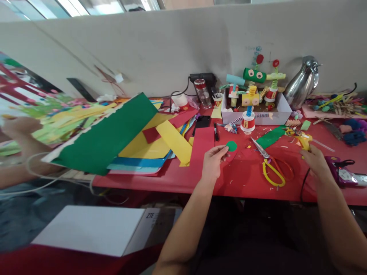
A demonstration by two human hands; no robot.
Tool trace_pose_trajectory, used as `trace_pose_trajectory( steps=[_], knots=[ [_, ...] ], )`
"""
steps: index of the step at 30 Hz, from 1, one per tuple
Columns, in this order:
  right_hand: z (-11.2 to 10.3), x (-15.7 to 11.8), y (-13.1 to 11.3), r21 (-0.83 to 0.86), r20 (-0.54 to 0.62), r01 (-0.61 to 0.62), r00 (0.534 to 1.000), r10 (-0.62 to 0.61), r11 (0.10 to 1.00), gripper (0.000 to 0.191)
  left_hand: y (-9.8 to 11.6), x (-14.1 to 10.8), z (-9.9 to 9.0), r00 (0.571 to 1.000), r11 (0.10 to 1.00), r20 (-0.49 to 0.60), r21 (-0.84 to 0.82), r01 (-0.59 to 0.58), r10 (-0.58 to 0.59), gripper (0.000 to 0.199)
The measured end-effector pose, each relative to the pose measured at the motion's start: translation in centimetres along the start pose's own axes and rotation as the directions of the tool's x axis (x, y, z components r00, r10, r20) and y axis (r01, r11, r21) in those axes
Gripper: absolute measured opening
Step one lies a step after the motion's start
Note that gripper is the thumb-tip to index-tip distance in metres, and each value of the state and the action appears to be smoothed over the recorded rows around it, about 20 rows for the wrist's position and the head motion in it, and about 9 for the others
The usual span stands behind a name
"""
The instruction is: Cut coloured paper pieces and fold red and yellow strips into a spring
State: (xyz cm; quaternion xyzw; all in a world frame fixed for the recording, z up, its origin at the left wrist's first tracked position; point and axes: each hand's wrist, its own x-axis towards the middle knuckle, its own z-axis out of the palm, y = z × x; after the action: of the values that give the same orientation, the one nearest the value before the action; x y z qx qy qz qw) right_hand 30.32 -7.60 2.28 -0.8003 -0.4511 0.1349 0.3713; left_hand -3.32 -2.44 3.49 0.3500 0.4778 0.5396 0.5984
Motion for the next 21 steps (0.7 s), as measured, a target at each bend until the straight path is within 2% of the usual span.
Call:
trace_pose_trajectory(
  steps=[3, 5, 7, 9, 11, 14, 15, 16, 18, 19, 21],
  knots=[
    [-0.4, -0.3, -1.0, 0.207, 0.085, -0.054, 0.996, 0.037, 0.977, 0.021, -0.3, 0.0, 0.0, 1.0, 1.0, 0.007, -0.014, 0.023, -0.023, 0.028],
    [-0.4, -0.3, -1.5, 0.223, 0.15, -0.098, 0.986, 0.065, 0.97, 0.024, -0.5, 0.1, -0.1, 0.999, 0.999, 0.006, -0.012, 0.034, -0.034, 0.028],
    [-0.2, 0.0, -1.6, 0.034, 0.149, -0.088, 0.985, 0.082, 0.996, 0.02, -0.7, 0.1, -0.1, 0.999, 0.999, 0.01, -0.016, 0.04, -0.04, 0.028],
    [0.0, 0.1, -1.3, -0.251, 0.095, -0.011, 0.995, 0.036, 0.968, 0.015, -0.9, 0.1, -0.2, 0.999, 0.998, 0.013, -0.04, 0.049, -0.048, 0.029],
    [0.1, -0.3, -1.0, -0.468, 0.031, 0.088, 0.996, -0.083, 0.879, 0.018, -0.9, -0.1, -0.4, 0.998, 0.995, 0.017, -0.077, 0.058, -0.057, 0.031],
    [0.2, -2.2, -1.2, -0.569, -0.023, 0.226, 0.957, -0.29, 0.791, 0.035, -1.0, -0.6, -0.5, 0.998, 0.99, 0.028, -0.129, 0.061, -0.058, 0.032],
    [0.4, -3.1, -1.5, -0.544, 0.005, 0.286, 0.941, -0.338, 0.789, 0.038, -1.0, -0.9, -0.5, 0.998, 0.988, 0.03, -0.143, 0.061, -0.057, 0.033],
    [0.6, -4.0, -1.7, -0.478, 0.088, 0.375, 0.92, -0.381, 0.794, 0.038, -1.0, -1.1, -0.5, 0.998, 0.986, 0.031, -0.154, 0.063, -0.059, 0.035],
    [1.4, -5.8, -2.2, -0.289, 0.342, 0.545, 0.827, -0.447, 0.787, 0.039, -1.1, -1.5, -0.6, 0.997, 0.983, 0.034, -0.166, 0.079, -0.074, 0.036],
    [1.9, -6.5, -2.3, -0.253, 0.41, 0.579, 0.79, -0.456, 0.775, 0.041, -1.1, -1.8, -0.6, 0.996, 0.981, 0.036, -0.174, 0.088, -0.083, 0.036],
    [2.8, -7.2, -2.5, -0.26, 0.436, 0.583, 0.782, -0.445, 0.77, 0.043, -1.3, -2.2, -0.6, 0.994, 0.974, 0.041, -0.199, 0.108, -0.101, 0.034]
  ],
)
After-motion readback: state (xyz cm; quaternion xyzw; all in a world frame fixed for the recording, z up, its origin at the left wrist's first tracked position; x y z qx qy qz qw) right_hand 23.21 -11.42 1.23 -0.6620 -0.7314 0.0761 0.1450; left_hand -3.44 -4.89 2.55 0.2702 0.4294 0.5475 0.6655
